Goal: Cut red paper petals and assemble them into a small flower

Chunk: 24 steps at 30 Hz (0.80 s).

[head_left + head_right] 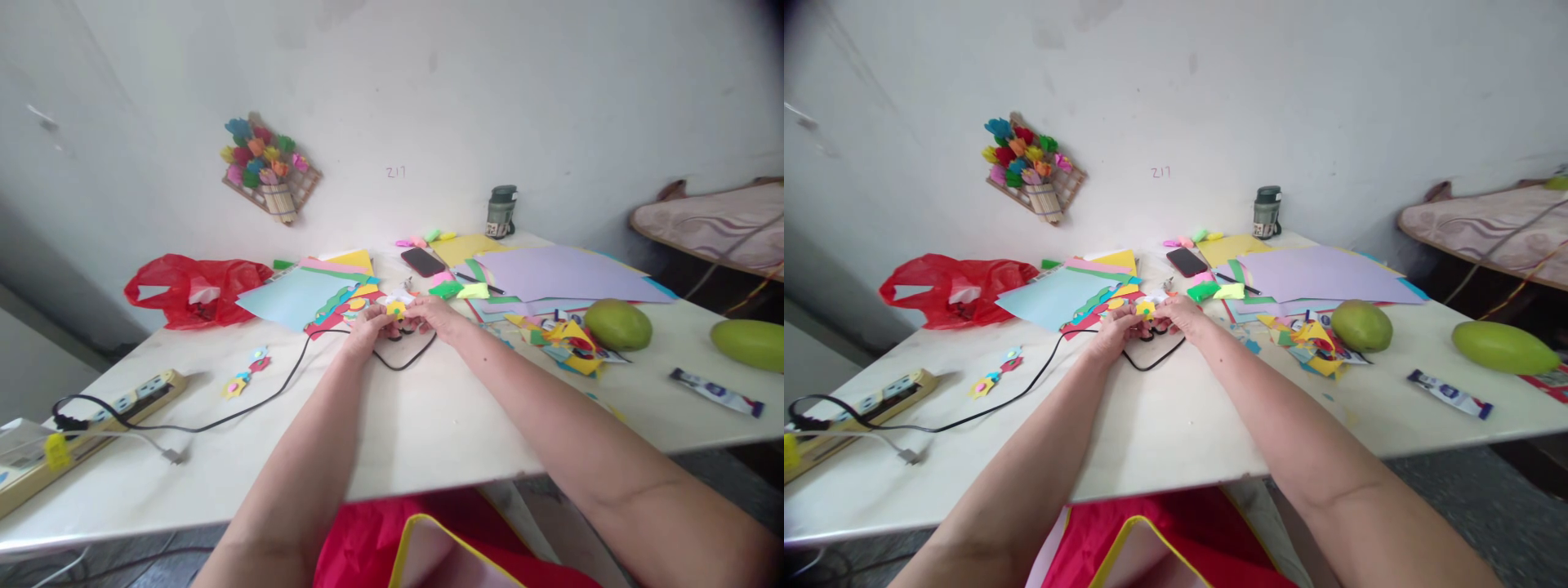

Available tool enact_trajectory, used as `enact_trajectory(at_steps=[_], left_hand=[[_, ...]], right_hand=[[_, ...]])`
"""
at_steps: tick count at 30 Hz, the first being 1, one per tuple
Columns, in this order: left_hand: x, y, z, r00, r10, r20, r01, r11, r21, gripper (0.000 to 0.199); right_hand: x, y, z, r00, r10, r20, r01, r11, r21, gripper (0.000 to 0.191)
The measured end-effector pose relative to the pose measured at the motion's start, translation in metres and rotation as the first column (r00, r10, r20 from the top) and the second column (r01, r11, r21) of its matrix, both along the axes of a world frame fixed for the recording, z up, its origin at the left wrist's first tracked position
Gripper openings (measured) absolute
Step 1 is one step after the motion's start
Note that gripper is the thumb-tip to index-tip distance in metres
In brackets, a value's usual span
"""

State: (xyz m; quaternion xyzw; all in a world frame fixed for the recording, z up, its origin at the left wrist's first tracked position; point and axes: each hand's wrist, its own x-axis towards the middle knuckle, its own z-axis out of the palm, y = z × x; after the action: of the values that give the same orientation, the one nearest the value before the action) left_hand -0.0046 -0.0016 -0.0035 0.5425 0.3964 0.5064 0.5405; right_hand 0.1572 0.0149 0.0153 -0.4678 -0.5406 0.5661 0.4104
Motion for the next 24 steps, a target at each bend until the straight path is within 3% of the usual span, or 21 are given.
enact_trajectory(at_steps=[24], left_hand=[[0.0011, 0.0003, 0.0022, 1.0, -0.008, -0.006, 0.008, 1.0, -0.03, 0.023]], right_hand=[[-0.0002, -0.0031, 0.0017, 1.0, 0.025, -0.003, -0.025, 1.0, 0.017, 0.008]])
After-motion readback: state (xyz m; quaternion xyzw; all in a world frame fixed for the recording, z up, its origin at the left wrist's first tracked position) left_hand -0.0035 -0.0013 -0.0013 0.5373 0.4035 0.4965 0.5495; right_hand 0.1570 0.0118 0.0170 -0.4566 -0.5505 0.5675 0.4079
